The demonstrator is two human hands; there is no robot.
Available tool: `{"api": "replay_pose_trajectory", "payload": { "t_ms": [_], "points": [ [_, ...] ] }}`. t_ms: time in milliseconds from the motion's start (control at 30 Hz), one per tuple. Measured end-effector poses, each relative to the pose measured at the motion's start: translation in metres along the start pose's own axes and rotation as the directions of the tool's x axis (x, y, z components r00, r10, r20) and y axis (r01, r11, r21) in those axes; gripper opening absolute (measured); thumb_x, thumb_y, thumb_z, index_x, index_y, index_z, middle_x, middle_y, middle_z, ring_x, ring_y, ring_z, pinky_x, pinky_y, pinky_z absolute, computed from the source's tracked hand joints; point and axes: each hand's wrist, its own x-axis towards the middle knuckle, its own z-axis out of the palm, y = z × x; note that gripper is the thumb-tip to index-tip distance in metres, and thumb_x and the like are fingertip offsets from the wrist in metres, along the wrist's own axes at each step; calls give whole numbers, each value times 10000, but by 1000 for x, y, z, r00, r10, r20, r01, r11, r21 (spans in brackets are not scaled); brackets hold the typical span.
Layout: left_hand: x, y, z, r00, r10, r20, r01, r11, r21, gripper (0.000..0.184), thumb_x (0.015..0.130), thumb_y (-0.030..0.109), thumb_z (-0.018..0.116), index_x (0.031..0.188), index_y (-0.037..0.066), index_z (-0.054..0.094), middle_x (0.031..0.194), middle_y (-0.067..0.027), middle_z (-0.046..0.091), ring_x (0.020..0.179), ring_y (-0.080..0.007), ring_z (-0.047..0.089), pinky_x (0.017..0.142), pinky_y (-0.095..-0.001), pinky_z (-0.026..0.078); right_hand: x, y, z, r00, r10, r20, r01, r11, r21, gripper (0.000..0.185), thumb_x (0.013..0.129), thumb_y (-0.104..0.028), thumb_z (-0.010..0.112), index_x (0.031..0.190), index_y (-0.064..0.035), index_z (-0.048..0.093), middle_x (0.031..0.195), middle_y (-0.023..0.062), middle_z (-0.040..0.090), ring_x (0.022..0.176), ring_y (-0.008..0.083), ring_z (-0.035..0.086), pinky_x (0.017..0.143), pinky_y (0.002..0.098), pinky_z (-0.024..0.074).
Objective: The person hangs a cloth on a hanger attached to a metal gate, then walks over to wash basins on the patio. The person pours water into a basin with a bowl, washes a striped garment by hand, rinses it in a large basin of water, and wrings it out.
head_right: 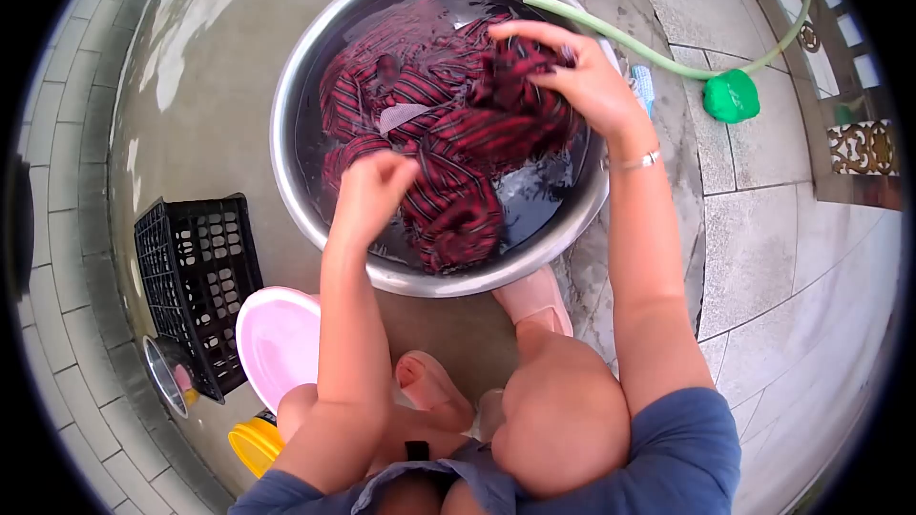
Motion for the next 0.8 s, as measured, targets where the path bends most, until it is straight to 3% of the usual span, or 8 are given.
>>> {"api": "replay_pose_trajectory", "payload": {
  "t_ms": [100,233,367,433,533,633,700,800],
  "points": [
    [46,-48,39,993,-58,-100,51,996,-67,241,749,224,594,845,3,603,740,-163,609,728,-298,601,671,-355,464,-14,-14,1,986,-155,58,152,987,60,436,611,58,513,1044,20,552,1080,74,559,1023,159,502,917,271,356],
    [53,-98,55,998,-51,41,45,991,129,477,716,288,631,1119,75,492,1178,-173,458,1040,-330,475,863,-385,399,-28,-6,-26,985,-154,-82,167,969,180,436,601,38,497,1035,38,539,1065,91,553,992,146,511,903,261,370],
    [48,-116,27,979,197,55,-198,844,499,476,689,349,650,1095,134,526,1239,-140,408,1036,-301,484,837,-392,418,-34,12,-61,997,66,-26,-71,960,-272,414,641,49,479,1044,-18,542,967,26,564,890,113,525,826,217,392],
    [63,-119,-2,958,228,172,-284,826,486,310,714,310,633,941,103,598,1090,-129,533,926,-281,545,772,-394,438,-40,17,-67,886,463,-9,-374,703,-604,477,651,-6,523,1120,-85,491,952,64,565,870,158,534,809,246,407],
    [81,-117,-23,995,92,24,-90,992,-91,217,799,253,572,799,37,593,665,-54,567,682,-125,550,667,-285,430,-41,8,-38,972,233,33,-110,576,-810,494,656,-145,599,1133,-85,483,1071,148,507,966,288,504,844,349,410],
    [94,-106,-44,999,-51,-3,32,666,-746,218,847,240,522,824,36,595,783,-17,603,707,-105,542,688,-246,432,-9,20,15,983,-35,178,168,545,-822,377,697,-231,633,1018,-54,547,1047,143,538,980,301,507,836,369,412],
    [89,-74,-65,992,-83,97,124,462,-878,222,852,224,509,865,17,589,824,-59,620,738,-135,577,712,-265,455,10,49,51,951,-47,307,285,524,-803,368,726,-283,608,1019,-66,553,1017,120,551,950,289,522,817,384,414],
    [99,-73,-85,987,-155,30,118,599,-792,270,849,238,509,881,-19,587,823,-82,625,738,-162,594,686,-285,470,31,99,87,971,16,239,168,663,-730,379,746,-288,595,1058,-93,507,1076,112,521,1008,282,488,843,396,377]
  ]
}}
